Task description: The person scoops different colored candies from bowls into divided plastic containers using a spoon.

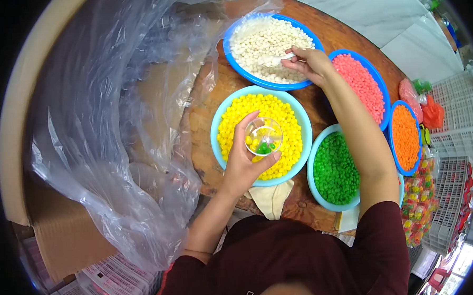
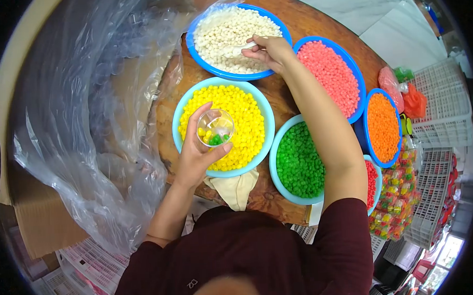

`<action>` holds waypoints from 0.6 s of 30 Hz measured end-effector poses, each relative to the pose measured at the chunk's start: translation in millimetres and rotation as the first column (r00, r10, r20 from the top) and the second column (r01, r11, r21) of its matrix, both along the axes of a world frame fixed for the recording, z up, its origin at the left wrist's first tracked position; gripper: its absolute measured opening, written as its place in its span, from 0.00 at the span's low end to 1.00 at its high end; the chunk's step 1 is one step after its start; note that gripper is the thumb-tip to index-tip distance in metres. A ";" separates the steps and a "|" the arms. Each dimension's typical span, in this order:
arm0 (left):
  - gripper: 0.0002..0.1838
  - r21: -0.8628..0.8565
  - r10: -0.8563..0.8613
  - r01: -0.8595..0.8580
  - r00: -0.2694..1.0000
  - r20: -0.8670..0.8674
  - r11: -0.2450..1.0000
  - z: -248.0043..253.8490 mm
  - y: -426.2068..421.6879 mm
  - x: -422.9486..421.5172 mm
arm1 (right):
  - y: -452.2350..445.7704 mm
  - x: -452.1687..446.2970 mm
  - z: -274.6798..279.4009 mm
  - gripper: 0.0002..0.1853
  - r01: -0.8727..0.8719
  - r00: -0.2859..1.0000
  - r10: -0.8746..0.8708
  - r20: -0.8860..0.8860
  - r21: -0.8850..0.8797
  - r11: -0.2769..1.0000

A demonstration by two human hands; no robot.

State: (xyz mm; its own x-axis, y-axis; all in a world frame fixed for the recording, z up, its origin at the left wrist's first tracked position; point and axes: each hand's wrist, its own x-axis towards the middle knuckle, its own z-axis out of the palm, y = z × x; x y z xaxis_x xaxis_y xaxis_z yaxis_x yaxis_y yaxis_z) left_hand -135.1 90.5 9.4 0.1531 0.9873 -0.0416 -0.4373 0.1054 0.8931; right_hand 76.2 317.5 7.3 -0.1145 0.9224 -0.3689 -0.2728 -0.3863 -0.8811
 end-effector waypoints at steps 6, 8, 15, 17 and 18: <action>0.43 0.149 0.149 -0.096 0.902 -0.405 0.984 -13.9 11.8 -3.1 | -63.0 -8.2 41.0 0.15 -0.146 0.988 0.143 0.053 0.068 0.987; 0.43 0.151 0.170 -0.111 0.869 -0.465 0.982 -10.8 12.2 -1.9 | -85.9 -15.8 52.6 0.15 -0.202 0.975 0.196 0.103 0.048 0.978; 0.45 0.191 0.218 -0.144 0.861 -0.460 0.971 -23.0 13.3 9.9 | -131.9 -39.4 67.8 0.15 -0.323 0.890 0.257 0.377 0.125 0.938; 0.44 0.197 0.213 -0.138 0.873 -0.439 0.971 -21.9 12.1 10.2 | -141.8 -46.8 71.5 0.15 -0.369 0.841 0.225 0.493 0.216 0.904; 0.45 0.186 0.194 -0.122 0.872 -0.449 0.975 -18.7 11.3 9.2 | -145.8 -48.6 69.4 0.15 -0.362 0.846 0.197 0.495 0.265 0.893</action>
